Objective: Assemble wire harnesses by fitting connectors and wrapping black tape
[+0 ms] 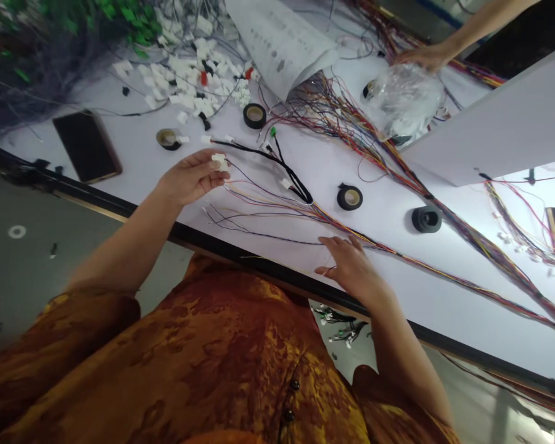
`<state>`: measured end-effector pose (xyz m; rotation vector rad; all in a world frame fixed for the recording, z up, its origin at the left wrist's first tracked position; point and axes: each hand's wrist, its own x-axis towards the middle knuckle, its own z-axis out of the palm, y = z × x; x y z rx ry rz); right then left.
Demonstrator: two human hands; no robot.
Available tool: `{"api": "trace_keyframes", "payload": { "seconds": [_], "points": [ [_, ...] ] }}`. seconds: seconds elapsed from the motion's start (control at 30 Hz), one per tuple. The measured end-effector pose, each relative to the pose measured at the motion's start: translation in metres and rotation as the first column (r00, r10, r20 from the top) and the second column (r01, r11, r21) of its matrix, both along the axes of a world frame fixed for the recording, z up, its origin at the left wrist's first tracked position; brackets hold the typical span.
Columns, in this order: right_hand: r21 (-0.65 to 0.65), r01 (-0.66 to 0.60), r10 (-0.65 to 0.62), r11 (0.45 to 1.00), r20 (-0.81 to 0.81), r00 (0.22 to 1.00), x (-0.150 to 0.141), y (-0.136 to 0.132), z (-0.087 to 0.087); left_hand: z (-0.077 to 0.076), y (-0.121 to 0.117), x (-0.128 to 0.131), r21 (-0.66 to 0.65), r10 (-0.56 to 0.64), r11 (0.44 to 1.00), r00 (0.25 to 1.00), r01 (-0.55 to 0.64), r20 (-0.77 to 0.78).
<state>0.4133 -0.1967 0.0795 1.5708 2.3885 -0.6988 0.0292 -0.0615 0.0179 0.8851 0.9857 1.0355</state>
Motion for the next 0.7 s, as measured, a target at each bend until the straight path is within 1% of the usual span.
{"api": "trace_keyframes", "payload": {
  "seconds": [0.07, 0.13, 0.2, 0.27, 0.33, 0.37, 0.43, 0.47, 0.53, 0.6, 0.63, 0.7],
  "points": [
    [0.032, 0.02, -0.022, 0.999, 0.048, 0.999, 0.017, 0.0, -0.007, 0.003, -0.002, 0.001, 0.031, 0.018, 0.999, 1.0, -0.017, -0.017],
    [0.047, 0.039, -0.047, 0.998, 0.171, 0.984, 0.03, -0.002, -0.016, 0.003, -0.002, 0.001, 0.074, 0.04, 0.997, 0.997, -0.036, -0.058],
    [0.037, 0.036, -0.045, 0.999, 0.277, 0.96, 0.039, -0.007, -0.024, 0.003, -0.001, 0.0, 0.15, 0.094, 0.986, 0.988, -0.075, -0.126],
    [0.008, 0.023, -0.025, 1.0, 0.302, 0.953, 0.043, -0.013, -0.026, 0.002, 0.0, -0.001, 0.197, 0.135, 0.975, 0.978, -0.103, -0.157],
    [-0.024, 0.028, -0.021, 0.999, 0.246, 0.969, 0.044, -0.016, -0.021, 0.001, -0.001, -0.002, 0.189, 0.127, 0.977, 0.982, -0.099, -0.138],
    [-0.039, 0.036, -0.028, 0.999, 0.185, 0.982, 0.043, -0.017, -0.015, 0.0, -0.002, -0.002, 0.179, 0.116, 0.979, 0.986, -0.093, -0.121],
    [-0.053, 0.049, -0.048, 0.997, 0.008, 0.999, 0.036, -0.015, -0.003, 0.0, -0.005, -0.002, 0.176, 0.103, 0.981, 0.989, -0.083, -0.11],
    [-0.048, 0.053, -0.058, 0.997, -0.094, 0.994, 0.03, -0.013, 0.003, 0.001, -0.007, -0.002, 0.183, 0.1, 0.98, 0.987, -0.077, -0.122],
    [-0.02, 0.066, -0.069, 0.998, -0.273, 0.959, 0.014, -0.007, 0.01, 0.002, -0.011, -0.001, 0.197, 0.088, 0.979, 0.983, -0.056, -0.16],
    [0.018, 0.08, -0.068, 0.997, -0.364, 0.929, -0.005, -0.001, 0.008, 0.004, -0.014, -0.001, 0.203, 0.056, 0.979, 0.981, -0.017, -0.188],
    [0.043, 0.09, -0.069, 0.995, -0.366, 0.928, -0.014, 0.002, 0.004, 0.005, -0.014, -0.001, 0.211, 0.05, 0.977, 0.981, -0.009, -0.189],
    [0.101, 0.106, -0.072, 0.989, -0.293, 0.953, -0.031, 0.008, -0.007, 0.004, -0.013, -0.002, 0.237, 0.058, 0.971, 0.982, -0.015, -0.179]
  ]
}}
